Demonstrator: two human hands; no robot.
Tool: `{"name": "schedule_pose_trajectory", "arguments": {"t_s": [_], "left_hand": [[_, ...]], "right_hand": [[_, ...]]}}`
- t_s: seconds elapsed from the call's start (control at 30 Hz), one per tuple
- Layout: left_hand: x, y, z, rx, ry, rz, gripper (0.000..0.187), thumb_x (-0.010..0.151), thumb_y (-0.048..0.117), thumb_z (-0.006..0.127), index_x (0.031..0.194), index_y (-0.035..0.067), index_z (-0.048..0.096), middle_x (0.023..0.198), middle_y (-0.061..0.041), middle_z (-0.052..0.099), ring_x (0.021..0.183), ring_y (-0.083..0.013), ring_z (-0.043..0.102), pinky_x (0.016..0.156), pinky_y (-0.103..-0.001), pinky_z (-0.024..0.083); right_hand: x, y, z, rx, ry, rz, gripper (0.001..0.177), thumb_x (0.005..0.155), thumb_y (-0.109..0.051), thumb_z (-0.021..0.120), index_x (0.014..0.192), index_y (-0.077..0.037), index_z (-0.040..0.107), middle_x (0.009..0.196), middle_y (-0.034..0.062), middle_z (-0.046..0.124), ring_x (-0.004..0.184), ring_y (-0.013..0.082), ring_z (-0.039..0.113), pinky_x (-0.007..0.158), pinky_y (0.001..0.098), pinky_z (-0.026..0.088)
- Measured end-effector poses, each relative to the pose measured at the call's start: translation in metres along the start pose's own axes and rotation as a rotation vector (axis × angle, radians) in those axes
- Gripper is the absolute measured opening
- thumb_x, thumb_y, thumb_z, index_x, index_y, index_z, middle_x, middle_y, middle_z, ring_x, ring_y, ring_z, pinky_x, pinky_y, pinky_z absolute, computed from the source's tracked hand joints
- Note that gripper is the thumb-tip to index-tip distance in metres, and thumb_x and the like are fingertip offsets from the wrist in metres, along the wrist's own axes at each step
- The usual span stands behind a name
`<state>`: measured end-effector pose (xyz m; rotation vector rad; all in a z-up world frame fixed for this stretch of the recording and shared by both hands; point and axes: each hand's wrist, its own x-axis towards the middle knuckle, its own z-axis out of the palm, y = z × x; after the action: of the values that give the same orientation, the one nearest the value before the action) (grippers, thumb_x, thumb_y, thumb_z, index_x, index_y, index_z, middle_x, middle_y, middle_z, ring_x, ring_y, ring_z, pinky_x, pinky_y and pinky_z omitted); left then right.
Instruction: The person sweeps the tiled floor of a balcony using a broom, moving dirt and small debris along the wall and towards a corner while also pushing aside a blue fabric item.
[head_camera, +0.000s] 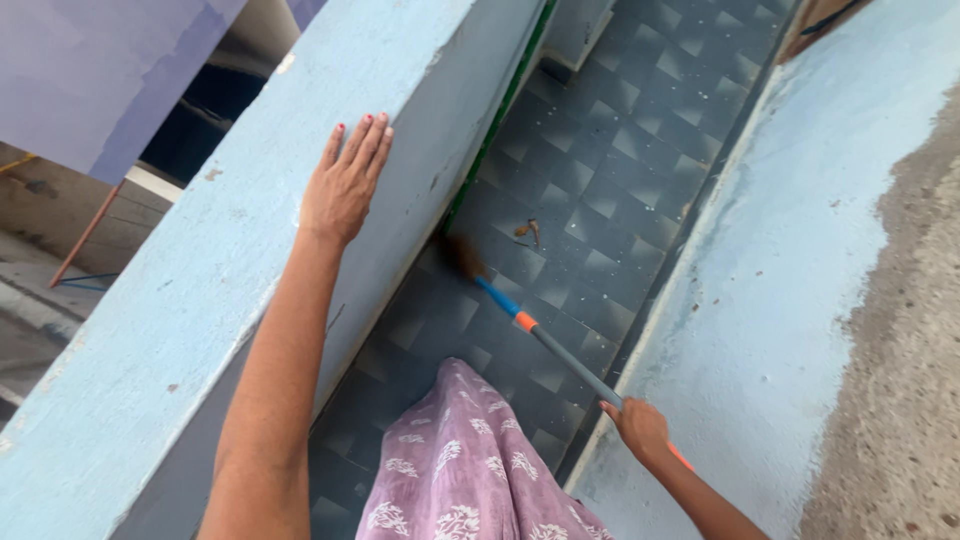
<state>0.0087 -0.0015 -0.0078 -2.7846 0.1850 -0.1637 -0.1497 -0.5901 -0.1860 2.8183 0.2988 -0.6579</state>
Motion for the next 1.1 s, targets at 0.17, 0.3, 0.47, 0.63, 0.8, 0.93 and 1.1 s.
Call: {"name": "schedule_pose_trajectory", "arguments": {"t_s": [0.17,0.3,0.47,0.63,0.8,0.93,1.1], "left_hand": [[0.008,-0.001,0.001,0.009,0.015,0.004,0.079,0.094,0.008,0.056,0.166,0.01,0.022,0.174,-0.002,0.016,0.159,-0.0183,0.017,0.129,-0.041,0.017],[0.015,0.002,-0.002,0.08,-0.039,0.005,0.082,0.091,0.008,0.056,0.165,0.012,0.02,0.173,-0.001,0.013,0.157,-0.0171,0.015,0.128,-0.04,0.016],[0.018,0.001,-0.004,0.009,-0.015,0.01,0.077,0.096,0.009,0.056,0.165,0.009,0.022,0.174,-0.002,0.014,0.158,-0.019,0.015,0.129,-0.041,0.016],[0.023,0.005,-0.008,0.143,-0.062,0.012,0.082,0.091,0.009,0.057,0.164,0.013,0.02,0.173,0.0,0.013,0.156,-0.0175,0.014,0.127,-0.04,0.016],[0.027,0.006,0.015,0.118,0.028,0.018,0.077,0.093,0.01,0.054,0.164,0.011,0.026,0.172,-0.003,0.018,0.157,-0.0201,0.018,0.127,-0.042,0.018],[0.026,0.005,0.042,0.062,0.135,0.017,0.071,0.096,0.011,0.05,0.164,0.008,0.031,0.173,-0.007,0.023,0.158,-0.0233,0.021,0.128,-0.045,0.02],[0.031,0.011,0.04,0.188,0.115,-0.024,0.08,0.092,0.006,0.057,0.165,0.01,0.026,0.173,-0.005,0.016,0.158,-0.023,0.015,0.128,-0.045,0.014]], "right_hand": [[0.015,0.055,-0.023,-0.174,-0.023,-0.109,0.068,0.091,-0.072,0.047,0.085,-0.008,0.069,0.073,0.0104,0.072,0.067,0.0278,0.075,0.056,0.0417,0.059],[0.077,0.048,-0.034,-0.142,-0.092,0.023,0.07,0.087,-0.073,0.05,0.086,-0.008,0.076,0.083,0.0118,0.076,0.08,0.0298,0.076,0.065,0.0422,0.061],[0.093,0.024,-0.026,0.16,-0.138,0.241,0.077,0.092,-0.076,0.049,0.097,-0.005,0.078,0.096,0.0186,0.077,0.095,0.0376,0.075,0.079,0.0481,0.059],[0.112,0.047,-0.04,0.103,-0.164,0.202,0.077,0.09,-0.076,0.05,0.1,-0.005,0.077,0.1,0.0196,0.076,0.097,0.0366,0.075,0.079,0.0484,0.06],[0.147,0.021,-0.043,0.076,-0.16,0.322,0.078,0.086,-0.077,0.054,0.102,-0.004,0.076,0.1,0.0179,0.076,0.096,0.0339,0.075,0.078,0.0449,0.061],[0.11,0.025,-0.04,0.201,-0.056,0.265,0.081,0.092,-0.079,0.044,0.093,-0.004,0.076,0.092,0.0182,0.074,0.087,0.0358,0.071,0.073,0.0499,0.055],[0.08,0.05,-0.06,-0.021,-0.259,0.202,0.082,0.092,-0.079,0.041,0.097,-0.006,0.076,0.093,0.0181,0.077,0.088,0.0351,0.077,0.072,0.0495,0.063]]}}
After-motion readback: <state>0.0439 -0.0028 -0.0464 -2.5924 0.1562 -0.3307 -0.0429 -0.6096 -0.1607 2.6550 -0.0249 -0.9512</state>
